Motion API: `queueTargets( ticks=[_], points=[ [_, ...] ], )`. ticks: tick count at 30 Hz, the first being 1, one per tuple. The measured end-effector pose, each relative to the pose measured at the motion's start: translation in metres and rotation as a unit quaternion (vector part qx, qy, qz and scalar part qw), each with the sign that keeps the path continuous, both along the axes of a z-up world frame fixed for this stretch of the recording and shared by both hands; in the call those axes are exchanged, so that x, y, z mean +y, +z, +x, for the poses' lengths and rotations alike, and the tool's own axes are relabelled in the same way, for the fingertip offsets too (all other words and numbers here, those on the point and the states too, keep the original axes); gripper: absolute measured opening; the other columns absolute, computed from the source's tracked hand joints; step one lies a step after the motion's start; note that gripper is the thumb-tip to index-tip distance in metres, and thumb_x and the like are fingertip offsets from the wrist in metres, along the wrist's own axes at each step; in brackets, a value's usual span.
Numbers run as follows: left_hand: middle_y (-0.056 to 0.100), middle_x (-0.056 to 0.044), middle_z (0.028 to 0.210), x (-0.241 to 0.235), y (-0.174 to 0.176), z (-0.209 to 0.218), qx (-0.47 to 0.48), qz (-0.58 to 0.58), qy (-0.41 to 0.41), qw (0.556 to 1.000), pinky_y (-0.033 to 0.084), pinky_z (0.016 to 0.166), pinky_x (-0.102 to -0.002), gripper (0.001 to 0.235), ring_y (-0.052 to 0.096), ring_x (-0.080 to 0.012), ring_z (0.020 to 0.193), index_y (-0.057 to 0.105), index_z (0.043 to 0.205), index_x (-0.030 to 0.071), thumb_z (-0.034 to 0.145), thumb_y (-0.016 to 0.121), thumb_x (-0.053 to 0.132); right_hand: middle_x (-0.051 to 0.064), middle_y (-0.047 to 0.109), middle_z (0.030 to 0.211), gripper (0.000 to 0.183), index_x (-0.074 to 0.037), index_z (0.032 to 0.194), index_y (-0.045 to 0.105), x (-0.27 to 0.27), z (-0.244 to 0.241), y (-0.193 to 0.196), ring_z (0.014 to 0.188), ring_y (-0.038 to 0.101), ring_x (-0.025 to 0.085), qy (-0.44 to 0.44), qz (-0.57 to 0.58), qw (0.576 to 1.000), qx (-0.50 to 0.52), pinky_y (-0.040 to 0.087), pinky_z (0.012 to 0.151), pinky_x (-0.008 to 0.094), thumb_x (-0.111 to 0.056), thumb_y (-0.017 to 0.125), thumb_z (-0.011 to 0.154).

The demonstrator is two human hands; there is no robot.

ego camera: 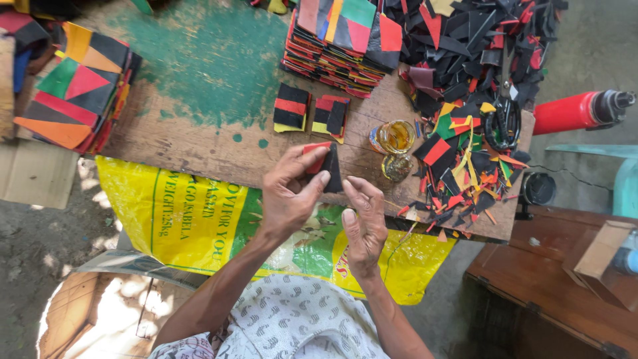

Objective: The person assembles small rectangular decorative items by hand, applying adhesive from a small jar to the edges of multicolored pieces and pressing them together. The person repeatedly picks up pieces, applies adhesive, and stacks the finished items on the table.

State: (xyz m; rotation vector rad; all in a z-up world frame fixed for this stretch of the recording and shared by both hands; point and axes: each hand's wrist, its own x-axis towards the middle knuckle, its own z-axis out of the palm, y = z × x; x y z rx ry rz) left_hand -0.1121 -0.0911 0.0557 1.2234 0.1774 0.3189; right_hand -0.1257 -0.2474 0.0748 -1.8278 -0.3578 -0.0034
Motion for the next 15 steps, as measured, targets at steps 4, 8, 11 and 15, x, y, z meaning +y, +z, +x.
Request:
queueTargets(
  ticks=[4, 8, 11, 15],
  points=[
    [0.060, -0.009, 0.130, -0.001, -0.001, -0.003, 0.000, 0.034, 0.011, 0.999, 0.056, 0.095, -0.023, 0.041, 0.063, -0.0145, 0.114, 0.065, 0.132, -0.005, 0.091, 0.067, -0.013, 0.013, 0.058, 0.140, 0.038, -0.002, 0.136, 0.066, 0.004, 0.003, 0.001, 0.132, 0.053, 0.025, 0.005, -0.030, 0.999, -0.011, 0.040, 0.117, 0.038, -0.020, 0.055, 0.103],
    [0.064, -0.009, 0.128, 0.024, -0.006, 0.005, -0.028, 0.095, 0.067, 0.993, 0.056, 0.098, -0.026, 0.038, 0.064, -0.0161, 0.116, 0.067, 0.129, -0.003, 0.091, 0.070, -0.011, 0.013, 0.060, 0.137, 0.031, -0.008, 0.124, 0.074, 0.001, 0.007, 0.000, 0.132, 0.049, 0.026, 0.036, -0.121, 0.987, -0.099, 0.042, 0.111, 0.036, -0.021, 0.056, 0.102],
    [0.066, -0.008, 0.117, 0.091, -0.017, 0.047, 0.065, 0.173, 0.122, 0.975, 0.061, 0.090, -0.027, 0.030, 0.070, -0.0156, 0.102, 0.067, 0.118, 0.000, 0.089, 0.075, -0.006, 0.012, 0.061, 0.134, 0.030, -0.005, 0.124, 0.072, -0.006, 0.012, -0.002, 0.127, 0.053, 0.024, -0.012, -0.058, 0.996, -0.073, 0.042, 0.111, 0.037, -0.020, 0.056, 0.103],
    [0.072, -0.011, 0.113, 0.150, -0.034, 0.088, 0.154, 0.379, -0.015, 0.913, 0.059, 0.081, -0.033, 0.036, 0.071, -0.0209, 0.091, 0.074, 0.115, 0.005, 0.080, 0.079, -0.003, 0.012, 0.061, 0.133, 0.030, -0.002, 0.126, 0.068, -0.015, 0.016, -0.001, 0.128, 0.054, 0.026, -0.023, -0.062, 0.995, -0.068, 0.042, 0.113, 0.038, -0.018, 0.057, 0.104]
  ],
)
